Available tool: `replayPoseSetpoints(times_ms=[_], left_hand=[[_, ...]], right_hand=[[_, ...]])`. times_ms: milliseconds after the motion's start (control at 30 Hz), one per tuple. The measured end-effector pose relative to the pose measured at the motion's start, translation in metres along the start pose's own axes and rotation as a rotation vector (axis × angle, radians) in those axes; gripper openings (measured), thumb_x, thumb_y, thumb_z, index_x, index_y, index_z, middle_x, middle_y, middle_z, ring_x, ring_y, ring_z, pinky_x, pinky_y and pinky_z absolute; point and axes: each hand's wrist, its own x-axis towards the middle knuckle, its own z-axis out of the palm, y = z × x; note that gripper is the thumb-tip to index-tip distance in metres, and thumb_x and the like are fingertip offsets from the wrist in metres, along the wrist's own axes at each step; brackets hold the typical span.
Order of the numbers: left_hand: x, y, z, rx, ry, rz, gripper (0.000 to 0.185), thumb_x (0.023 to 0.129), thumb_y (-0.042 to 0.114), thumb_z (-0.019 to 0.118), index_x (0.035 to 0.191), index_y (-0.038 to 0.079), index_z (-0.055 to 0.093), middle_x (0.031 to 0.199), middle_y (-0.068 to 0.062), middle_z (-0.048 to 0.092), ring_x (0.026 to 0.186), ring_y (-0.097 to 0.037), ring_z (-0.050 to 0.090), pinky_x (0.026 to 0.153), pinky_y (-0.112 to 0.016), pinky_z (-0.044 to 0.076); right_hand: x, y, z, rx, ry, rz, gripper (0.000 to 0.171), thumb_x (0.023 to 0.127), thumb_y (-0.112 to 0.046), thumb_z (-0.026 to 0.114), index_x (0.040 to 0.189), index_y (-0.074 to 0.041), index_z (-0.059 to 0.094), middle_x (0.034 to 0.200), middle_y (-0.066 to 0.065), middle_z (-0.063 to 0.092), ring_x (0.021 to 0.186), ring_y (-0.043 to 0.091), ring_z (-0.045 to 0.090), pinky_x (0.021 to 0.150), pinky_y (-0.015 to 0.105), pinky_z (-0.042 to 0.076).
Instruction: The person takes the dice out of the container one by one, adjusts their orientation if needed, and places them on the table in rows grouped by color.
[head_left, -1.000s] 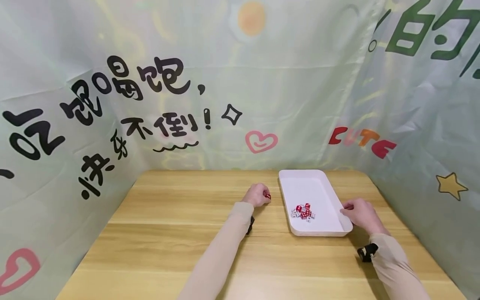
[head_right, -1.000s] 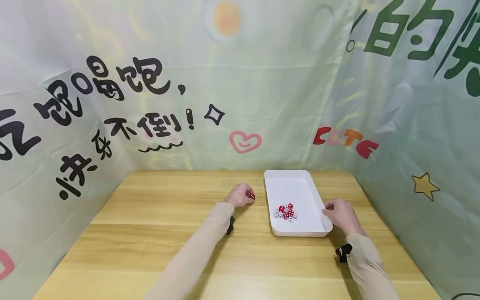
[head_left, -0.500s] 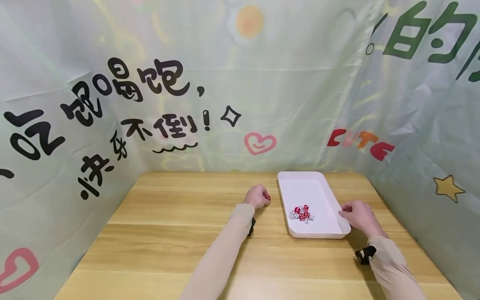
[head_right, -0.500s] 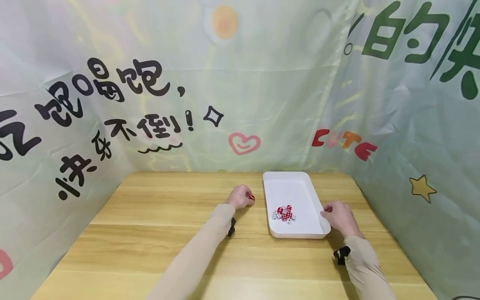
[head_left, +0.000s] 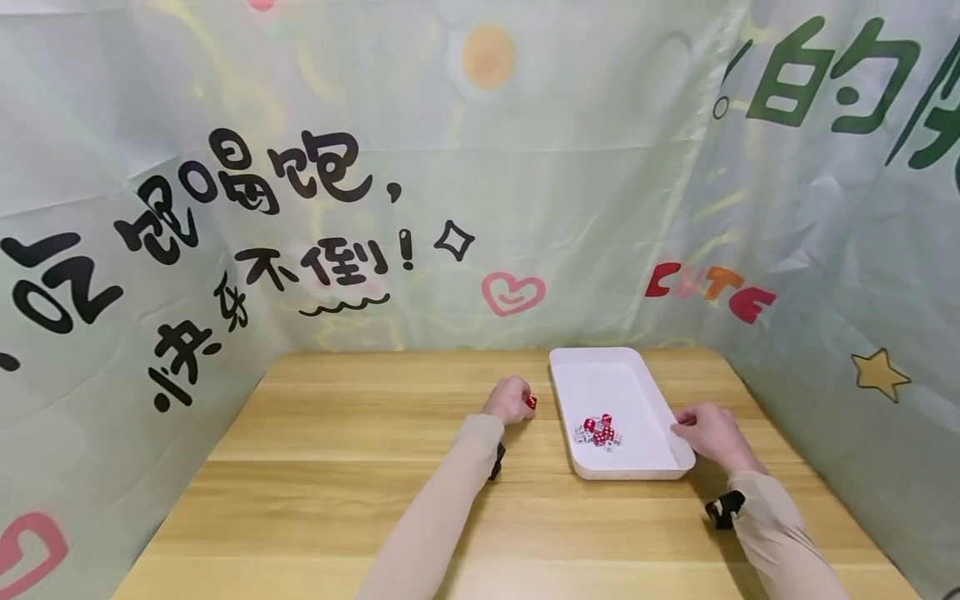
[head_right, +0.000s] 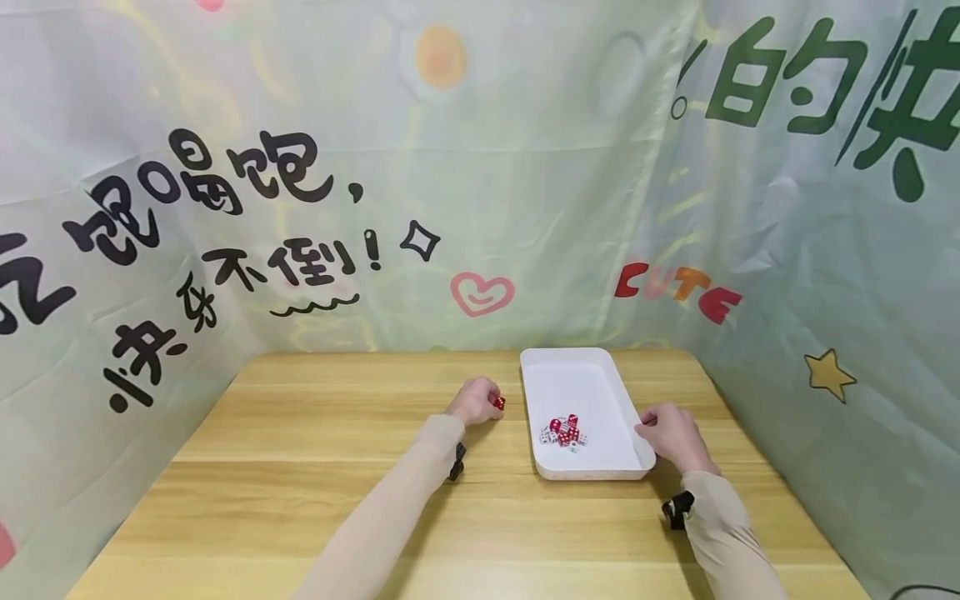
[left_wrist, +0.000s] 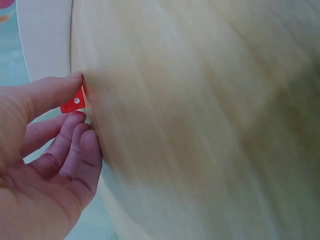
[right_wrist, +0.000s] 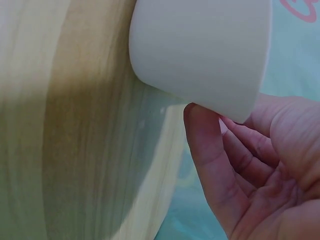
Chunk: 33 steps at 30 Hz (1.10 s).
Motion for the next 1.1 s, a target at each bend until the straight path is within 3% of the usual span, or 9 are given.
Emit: replayPoseSetpoints(times_ms=[133,167,267,367,433,567,767,1100], left_hand=[[-0.002,-0.003,0.0,-0.014,0.003,0.004,0.032,0.079,0.011,0.08,0.065,0.011,0.051,0.068,0.001,0.049,0.064,-0.014,0.042,0.058,-0.025,0.036],[-0.002,-0.003,-0.001,-0.017,0.002,0.005,0.029,0.079,0.01,0.08,0.067,0.01,0.054,0.069,0.001,0.05,0.065,-0.013,0.043,0.058,-0.025,0.037],[-0.002,-0.005,-0.003,-0.025,0.006,0.017,0.015,0.078,0.01,0.08,0.085,0.005,0.068,0.075,0.002,0.056,0.071,-0.012,0.05,0.068,-0.026,0.047],[-0.002,-0.004,-0.009,-0.035,0.019,0.039,0.037,0.078,0.008,0.079,0.114,0.002,0.07,0.084,0.0,0.064,0.08,-0.013,0.056,0.084,-0.032,0.052],[-0.002,-0.002,-0.012,-0.047,0.03,0.062,0.037,0.08,0.008,0.077,0.116,0.002,0.07,0.084,0.0,0.064,0.08,-0.013,0.056,0.084,-0.031,0.052],[-0.002,0.005,-0.016,-0.086,0.033,0.094,0.03,0.086,0.01,0.073,0.115,0.003,0.07,0.086,0.0,0.066,0.078,-0.01,0.059,0.075,-0.026,0.051],[-0.001,0.021,-0.015,-0.078,0.054,0.171,0.013,0.085,0.011,0.072,0.097,0.007,0.075,0.085,0.001,0.071,0.077,-0.008,0.062,0.072,-0.02,0.05],[-0.006,0.049,-0.003,-0.04,-0.019,0.246,0.009,0.086,0.014,0.073,0.094,0.009,0.074,0.084,0.002,0.07,0.074,-0.005,0.06,0.07,-0.015,0.049]], right_hand=[[0.001,0.0,0.001,0.005,-0.004,0.003,0.018,0.086,-0.012,0.068,0.091,0.004,0.072,0.082,0.012,0.071,0.071,0.018,0.061,0.062,0.032,0.047],[0.001,-0.001,0.001,0.005,-0.004,0.003,0.017,0.086,-0.012,0.068,0.091,0.004,0.072,0.082,0.012,0.071,0.071,0.017,0.061,0.062,0.031,0.047],[0.001,-0.003,0.001,0.004,-0.005,0.002,0.017,0.086,-0.012,0.068,0.091,0.004,0.072,0.082,0.012,0.071,0.071,0.018,0.061,0.062,0.032,0.047],[0.003,-0.004,0.001,0.004,-0.005,0.002,0.017,0.086,-0.012,0.069,0.091,0.004,0.072,0.083,0.012,0.071,0.072,0.019,0.061,0.063,0.032,0.047],[0.004,-0.005,0.001,0.006,-0.004,0.002,0.017,0.086,-0.012,0.069,0.092,0.004,0.072,0.083,0.013,0.071,0.073,0.02,0.061,0.063,0.032,0.047],[0.005,-0.006,0.0,0.011,-0.004,0.006,0.016,0.086,-0.011,0.068,0.09,0.004,0.071,0.082,0.012,0.071,0.072,0.02,0.061,0.063,0.032,0.047],[0.004,-0.007,-0.001,0.017,-0.002,0.014,0.016,0.086,-0.01,0.068,0.091,0.005,0.071,0.082,0.013,0.071,0.072,0.022,0.061,0.063,0.032,0.048],[0.0,-0.003,0.0,0.011,-0.014,0.034,0.018,0.086,-0.01,0.068,0.093,0.006,0.071,0.083,0.014,0.07,0.074,0.023,0.062,0.064,0.032,0.048]])
